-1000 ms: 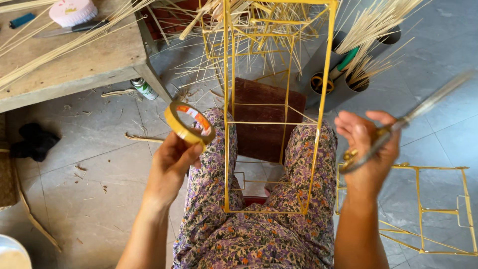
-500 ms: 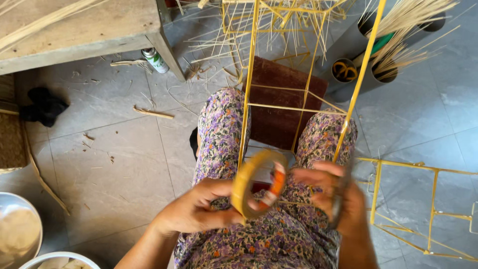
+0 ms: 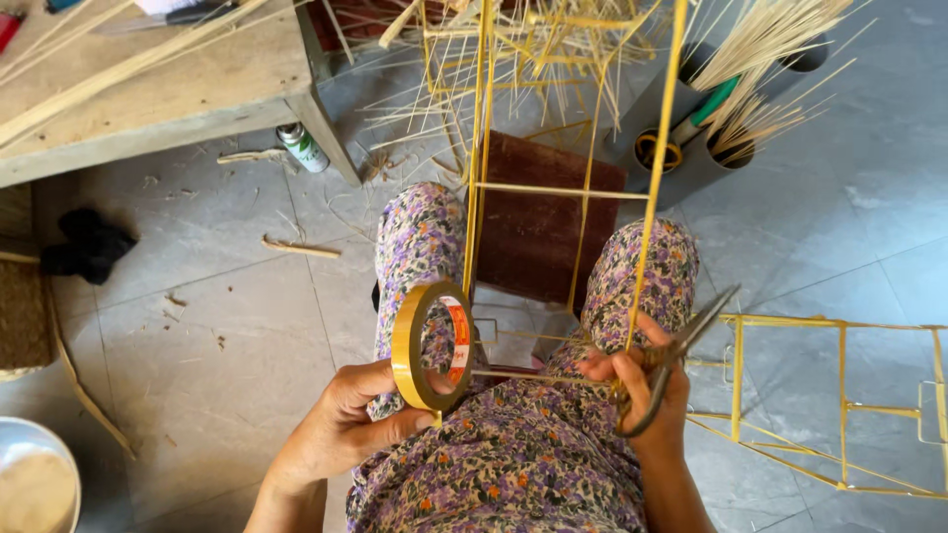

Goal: The person sits on a low stool and wraps yellow tape around the edges of a yellow wire frame. They repeatedly pull tape from a roll, press it onto the frame, and use scissors to cut the tape. The process continues across multiple edges of the frame.

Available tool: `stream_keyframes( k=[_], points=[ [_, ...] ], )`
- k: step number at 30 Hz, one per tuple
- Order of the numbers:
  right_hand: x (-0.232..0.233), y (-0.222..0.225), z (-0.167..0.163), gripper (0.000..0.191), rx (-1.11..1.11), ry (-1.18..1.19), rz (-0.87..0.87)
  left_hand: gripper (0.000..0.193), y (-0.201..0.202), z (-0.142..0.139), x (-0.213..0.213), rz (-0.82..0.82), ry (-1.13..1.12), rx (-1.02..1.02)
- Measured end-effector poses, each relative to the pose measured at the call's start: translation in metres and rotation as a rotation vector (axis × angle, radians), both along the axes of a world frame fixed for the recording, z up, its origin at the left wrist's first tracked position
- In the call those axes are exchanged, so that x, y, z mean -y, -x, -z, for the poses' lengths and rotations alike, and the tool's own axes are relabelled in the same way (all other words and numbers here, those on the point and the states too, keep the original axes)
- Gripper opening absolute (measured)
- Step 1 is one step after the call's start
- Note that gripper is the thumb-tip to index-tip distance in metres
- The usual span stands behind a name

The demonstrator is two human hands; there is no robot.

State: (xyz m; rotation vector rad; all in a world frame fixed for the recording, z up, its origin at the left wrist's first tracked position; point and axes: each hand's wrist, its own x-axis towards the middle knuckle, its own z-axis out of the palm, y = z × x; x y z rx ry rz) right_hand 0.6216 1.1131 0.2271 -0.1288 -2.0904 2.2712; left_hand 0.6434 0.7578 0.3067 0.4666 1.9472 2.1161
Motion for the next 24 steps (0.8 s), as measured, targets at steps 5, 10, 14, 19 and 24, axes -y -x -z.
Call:
stream_keyframes(
  k=[5, 10, 14, 19, 24],
  points=[
    [0.007, 0.037, -0.02, 0.049, -0.013, 0.193, 0.075, 0.038, -0.011, 0.0, -0.011, -0.028, 0.017, 0.064],
    [0.012, 0.078, -0.03, 0.043, -0.02, 0.218, 0.122, 0.038, -0.015, -0.002, -0.01, 0.005, 0.018, 0.082],
    [0.011, 0.096, -0.048, 0.042, -0.059, 0.329, 0.094, 0.039, -0.011, -0.016, 0.001, 0.081, 0.045, 0.056],
    [-0.003, 0.117, -0.066, 0.04, 0.001, 0.38, 0.105, 0.04, -0.006, -0.03, 0.006, 0.149, -0.008, 0.018],
    [-0.001, 0.121, -0.068, 0.04, -0.009, 0.373, 0.037, 0.042, -0.003, -0.038, 0.0, 0.162, 0.057, -0.048]
  ],
)
